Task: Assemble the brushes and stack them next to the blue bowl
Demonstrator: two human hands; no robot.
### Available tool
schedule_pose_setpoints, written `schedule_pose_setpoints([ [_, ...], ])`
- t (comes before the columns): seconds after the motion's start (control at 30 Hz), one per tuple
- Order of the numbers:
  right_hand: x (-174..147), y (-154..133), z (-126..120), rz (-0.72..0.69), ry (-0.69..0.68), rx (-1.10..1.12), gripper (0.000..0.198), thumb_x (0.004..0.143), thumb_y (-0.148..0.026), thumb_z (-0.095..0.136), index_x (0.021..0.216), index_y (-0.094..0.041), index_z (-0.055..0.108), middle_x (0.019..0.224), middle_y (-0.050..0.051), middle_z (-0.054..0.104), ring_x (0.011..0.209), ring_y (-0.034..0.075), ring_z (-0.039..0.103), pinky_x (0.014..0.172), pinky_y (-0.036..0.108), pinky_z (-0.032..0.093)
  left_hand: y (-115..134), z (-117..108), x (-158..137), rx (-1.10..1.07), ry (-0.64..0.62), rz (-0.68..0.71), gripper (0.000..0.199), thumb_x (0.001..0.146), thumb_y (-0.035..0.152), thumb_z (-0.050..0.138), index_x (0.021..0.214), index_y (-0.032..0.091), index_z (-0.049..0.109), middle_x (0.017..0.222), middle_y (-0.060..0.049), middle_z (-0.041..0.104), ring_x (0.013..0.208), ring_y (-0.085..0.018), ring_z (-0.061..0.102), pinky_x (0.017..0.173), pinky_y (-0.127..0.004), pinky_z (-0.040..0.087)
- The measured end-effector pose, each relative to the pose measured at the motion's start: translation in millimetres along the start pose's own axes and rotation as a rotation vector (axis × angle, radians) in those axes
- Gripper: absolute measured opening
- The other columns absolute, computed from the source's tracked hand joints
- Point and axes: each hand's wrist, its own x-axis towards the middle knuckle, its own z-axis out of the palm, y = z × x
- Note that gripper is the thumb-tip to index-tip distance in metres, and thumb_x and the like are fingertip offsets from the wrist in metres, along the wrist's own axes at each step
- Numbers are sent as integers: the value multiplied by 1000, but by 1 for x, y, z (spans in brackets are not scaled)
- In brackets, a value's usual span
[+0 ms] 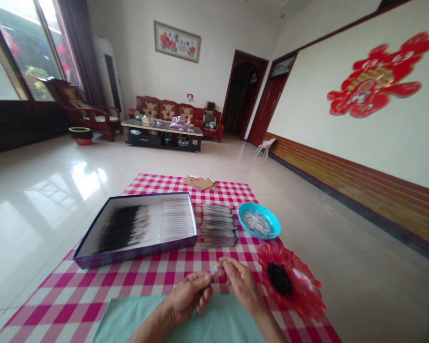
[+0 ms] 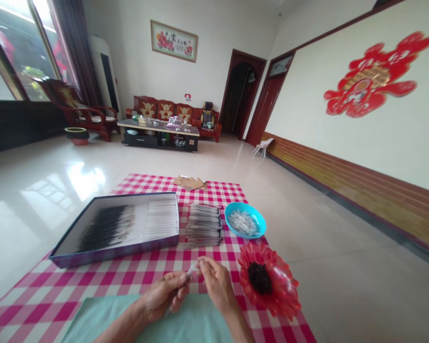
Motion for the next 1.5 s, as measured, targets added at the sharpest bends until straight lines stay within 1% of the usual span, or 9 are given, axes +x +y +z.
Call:
schedule_pose_setpoints([
  [0.27,-6,12,20,31,19,266,27,77,-43,62,85,-17,66,70,2,65,67,16,59,65,25,45,0,2,0,6,12,-13,30,73,41,66,79,13,57,54,4,51,38,-5,41,35,-16,28],
  [0.47,-8,28,21,5,89,248,24,75,-43,64,77,-19,64,68,0,63,66,15,58,62,23,45,5,10,-5,182,66,13,24,71,36,65,74,14,54,59,2,54,43,-6,44,38,-17,29],
  [0.6,-10,36,19,30,162,212,30,78,-46,59,87,-18,65,77,3,66,76,19,61,69,26,48,60,5,-13,656,121,183,24,75,37,57,75,14,61,56,3,52,47,-8,44,44,-19,33],
  [0.7,-9,40,19,69,122,190,38,75,-49,62,95,-17,64,84,6,69,81,22,63,73,29,50,119,-7,-14,1221,384,445,25,80,34,50,84,16,67,72,-1,61,69,-14,54,65,-23,41],
  [0.83,-7,42,21,96,107,183,45,69,-54,65,94,-16,66,87,8,71,85,25,64,75,30,51,161,-28,0,1593,628,376,30,78,27,47,96,18,70,92,-5,67,85,-18,58,79,-26,41],
  [1.03,-7,43,20,48,135,99,43,70,-55,63,91,-17,68,86,8,71,81,25,66,71,29,52,152,-40,29,1639,501,233,25,68,21,54,85,20,74,66,-3,69,65,-18,60,63,-24,41],
  [1.17,-9,45,20,13,139,79,40,72,-53,61,91,-18,68,85,8,71,80,25,66,70,30,52,151,-37,32,1635,478,232,24,68,22,56,85,20,73,69,-3,69,63,-17,60,60,-23,41],
  [1.33,-5,51,21,-36,135,4,37,81,-48,53,96,-17,66,92,10,71,88,26,66,78,32,52,151,-29,21,1643,513,347,23,74,23,53,86,19,72,82,-5,69,75,-18,61,71,-25,41],
  [1.5,21,59,16,-300,175,-429,36,85,-31,44,113,-16,61,115,12,64,108,26,58,93,40,46,122,-10,-1,1595,590,666,27,87,26,43,92,19,68,84,-6,64,83,-17,57,77,-26,39],
])
